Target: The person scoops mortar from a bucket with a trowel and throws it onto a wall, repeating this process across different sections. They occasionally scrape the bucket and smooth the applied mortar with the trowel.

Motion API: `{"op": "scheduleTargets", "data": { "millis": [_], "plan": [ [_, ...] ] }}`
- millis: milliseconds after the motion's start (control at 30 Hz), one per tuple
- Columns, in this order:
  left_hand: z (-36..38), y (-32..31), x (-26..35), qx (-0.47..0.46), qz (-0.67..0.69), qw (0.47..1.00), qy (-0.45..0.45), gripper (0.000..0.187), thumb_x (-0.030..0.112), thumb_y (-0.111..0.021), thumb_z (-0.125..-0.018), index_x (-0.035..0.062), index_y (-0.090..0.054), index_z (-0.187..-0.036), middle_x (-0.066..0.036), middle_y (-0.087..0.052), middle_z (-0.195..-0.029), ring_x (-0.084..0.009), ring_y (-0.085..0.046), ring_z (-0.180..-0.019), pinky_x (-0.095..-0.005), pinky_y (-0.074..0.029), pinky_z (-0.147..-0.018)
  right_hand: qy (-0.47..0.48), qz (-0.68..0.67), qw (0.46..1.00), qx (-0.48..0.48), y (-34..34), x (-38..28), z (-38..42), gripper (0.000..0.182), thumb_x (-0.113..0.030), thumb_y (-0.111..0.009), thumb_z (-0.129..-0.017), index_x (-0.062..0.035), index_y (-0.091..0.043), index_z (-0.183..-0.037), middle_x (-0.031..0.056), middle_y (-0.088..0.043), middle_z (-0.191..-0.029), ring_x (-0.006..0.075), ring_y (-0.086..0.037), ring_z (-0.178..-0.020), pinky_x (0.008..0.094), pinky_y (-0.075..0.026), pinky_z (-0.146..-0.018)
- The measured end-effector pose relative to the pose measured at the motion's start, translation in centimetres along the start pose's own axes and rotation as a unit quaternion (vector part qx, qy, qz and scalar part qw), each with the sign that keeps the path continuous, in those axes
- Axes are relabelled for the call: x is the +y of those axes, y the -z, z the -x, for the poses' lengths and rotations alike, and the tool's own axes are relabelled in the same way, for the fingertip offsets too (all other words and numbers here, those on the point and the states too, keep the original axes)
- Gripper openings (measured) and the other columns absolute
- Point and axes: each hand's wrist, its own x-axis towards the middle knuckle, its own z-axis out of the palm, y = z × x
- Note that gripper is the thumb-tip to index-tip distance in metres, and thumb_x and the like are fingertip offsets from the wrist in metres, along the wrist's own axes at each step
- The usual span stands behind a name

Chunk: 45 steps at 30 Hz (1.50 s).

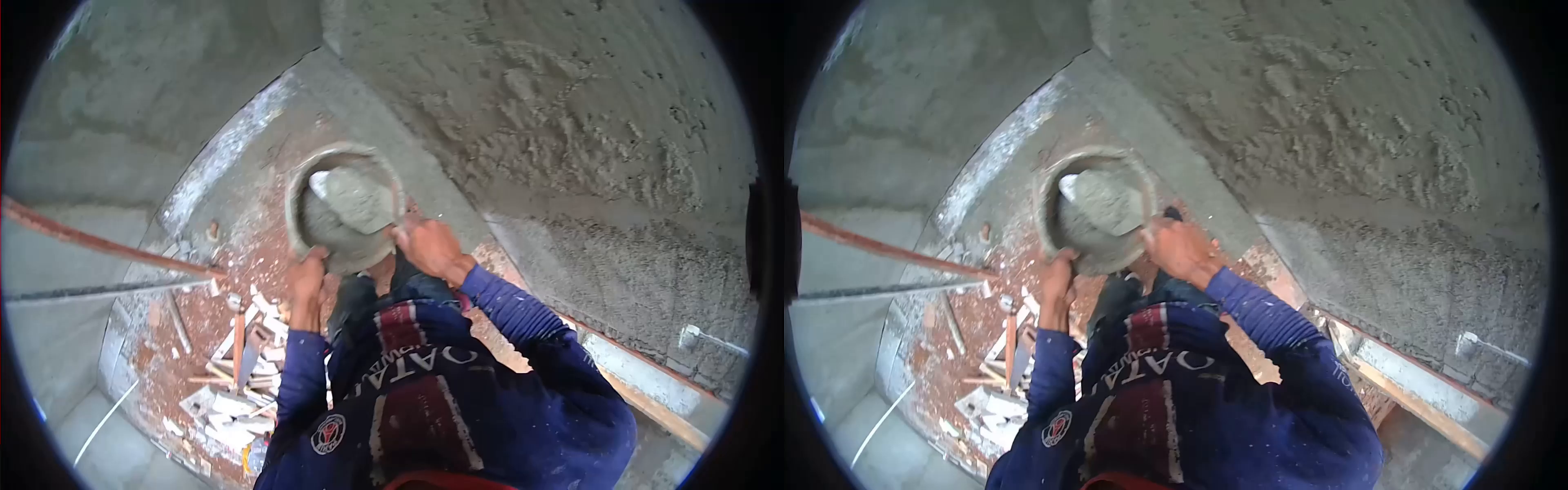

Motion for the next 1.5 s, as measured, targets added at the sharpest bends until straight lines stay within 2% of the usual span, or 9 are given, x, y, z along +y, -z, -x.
{"op": "scheduleTargets", "data": {
  "millis": [167, 400, 533, 667, 867, 1000, 1133, 1367, 1500],
  "plan": [
    [2.7, 0.7, 0.1, 0.010, 0.282, 0.959, -0.003, 0.036, -0.008, -0.054, -0.077, -0.0036, -0.057, -0.113, -0.010, -0.064, -0.095, -0.0213, -0.063, -0.082, -0.0321, -0.053, -0.070, 0.265, 0.079, 0.959, -0.066, 1.0, -0.1, -2.0, 0.029, -0.029, -0.053, -0.096, -0.0031, -0.066, -0.096, 0.0237, -0.068, -0.084, 0.0407, -0.067, -0.078, 0.0487, -0.055, -0.070],
    [4.1, -1.4, -1.4, 0.145, 0.305, 0.941, 0.033, 0.036, -0.004, -0.059, -0.071, -0.0046, -0.057, -0.107, -0.010, -0.063, -0.094, -0.0210, -0.060, -0.080, -0.0304, -0.050, -0.067, 0.100, -0.237, 0.906, -0.337, 10.9, 6.7, -13.5, 0.036, -0.037, -0.058, -0.095, -0.0040, -0.067, -0.105, 0.0086, -0.068, -0.083, 0.0147, -0.067, -0.077, 0.0350, -0.055, -0.065],
    [5.3, -2.0, -3.6, 0.197, 0.327, 0.924, 0.028, 0.037, -0.007, -0.056, -0.072, -0.0036, -0.059, -0.109, -0.009, -0.065, -0.089, -0.0181, -0.060, -0.075, -0.0290, -0.049, -0.066, -0.070, -0.364, 0.929, 0.001, 24.7, 20.9, -10.5, 0.031, -0.020, -0.061, -0.093, -0.0042, -0.063, -0.119, 0.0034, -0.063, -0.086, 0.0129, -0.062, -0.070, 0.0256, -0.054, -0.059],
    [5.8, -1.9, -1.2, 0.118, 0.290, 0.938, 0.149, 0.034, -0.011, -0.050, -0.074, -0.0005, -0.060, -0.105, -0.006, -0.062, -0.078, -0.0146, -0.056, -0.064, -0.0265, -0.045, -0.058, -0.161, -0.174, 0.954, 0.184, 37.9, 7.3, 1.4, 0.032, -0.038, -0.058, -0.095, -0.0083, -0.068, -0.100, -0.0069, -0.046, -0.062, 0.0033, -0.040, -0.048, 0.0224, -0.029, -0.041],
    [2.8, -4.7, 1.9, 0.051, 0.234, 0.969, -0.063, 0.028, -0.001, -0.058, -0.076, -0.0015, -0.063, -0.103, -0.008, -0.065, -0.079, -0.0174, -0.061, -0.064, -0.0299, -0.046, -0.053, 0.092, 0.171, 0.981, -0.021, 24.1, 3.7, -2.4, 0.029, -0.029, -0.061, -0.091, -0.0009, -0.067, -0.092, 0.0193, -0.067, -0.083, 0.0393, -0.066, -0.079, 0.0481, -0.052, -0.070],
    [1.0, -6.0, 2.9, 0.046, 0.058, 0.976, -0.205, 0.031, 0.003, -0.062, -0.077, -0.0019, -0.065, -0.107, -0.017, -0.068, -0.091, -0.0314, -0.067, -0.085, -0.0404, -0.052, -0.080, 0.117, 0.488, 0.865, -0.007, 7.9, 4.1, -6.3, 0.020, -0.018, -0.061, -0.082, -0.0029, -0.070, -0.093, 0.0152, -0.071, -0.090, 0.0303, -0.071, -0.083, 0.0494, -0.055, -0.071],
    [1.3, -5.7, 5.4, 0.117, 0.096, 0.866, -0.477, 0.033, 0.000, -0.058, -0.078, -0.0044, -0.064, -0.110, -0.015, -0.071, -0.090, -0.0251, -0.067, -0.081, -0.0345, -0.051, -0.077, 0.068, 0.248, 0.960, -0.110, -0.1, 2.3, -3.5, 0.025, -0.022, -0.057, -0.091, -0.0013, -0.065, -0.102, 0.0244, -0.067, -0.086, 0.0389, -0.067, -0.083, 0.0460, -0.054, -0.070],
    [2.9, 1.1, 7.1, -0.087, 0.163, 0.982, -0.033, 0.027, 0.001, -0.060, -0.078, -0.0055, -0.064, -0.104, -0.012, -0.067, -0.079, -0.0224, -0.065, -0.071, -0.0342, -0.051, -0.064, 0.020, 0.017, 1.000, -0.015, -1.5, 3.8, -0.1, 0.033, -0.026, -0.052, -0.095, 0.0005, -0.060, -0.113, 0.0292, -0.065, -0.087, 0.0465, -0.064, -0.086, 0.0524, -0.050, -0.076],
    [-0.3, -0.1, 3.7, -0.017, 0.209, 0.977, -0.041, 0.028, 0.001, -0.059, -0.078, -0.0028, -0.064, -0.105, -0.007, -0.065, -0.077, -0.0170, -0.059, -0.065, -0.0319, -0.047, -0.058, -0.006, 0.006, 1.000, 0.004, -1.6, 1.3, -3.8, 0.036, -0.033, -0.049, -0.095, 0.0002, -0.062, -0.102, 0.0275, -0.066, -0.087, 0.0467, -0.064, -0.086, 0.0538, -0.050, -0.079]
  ]
}}
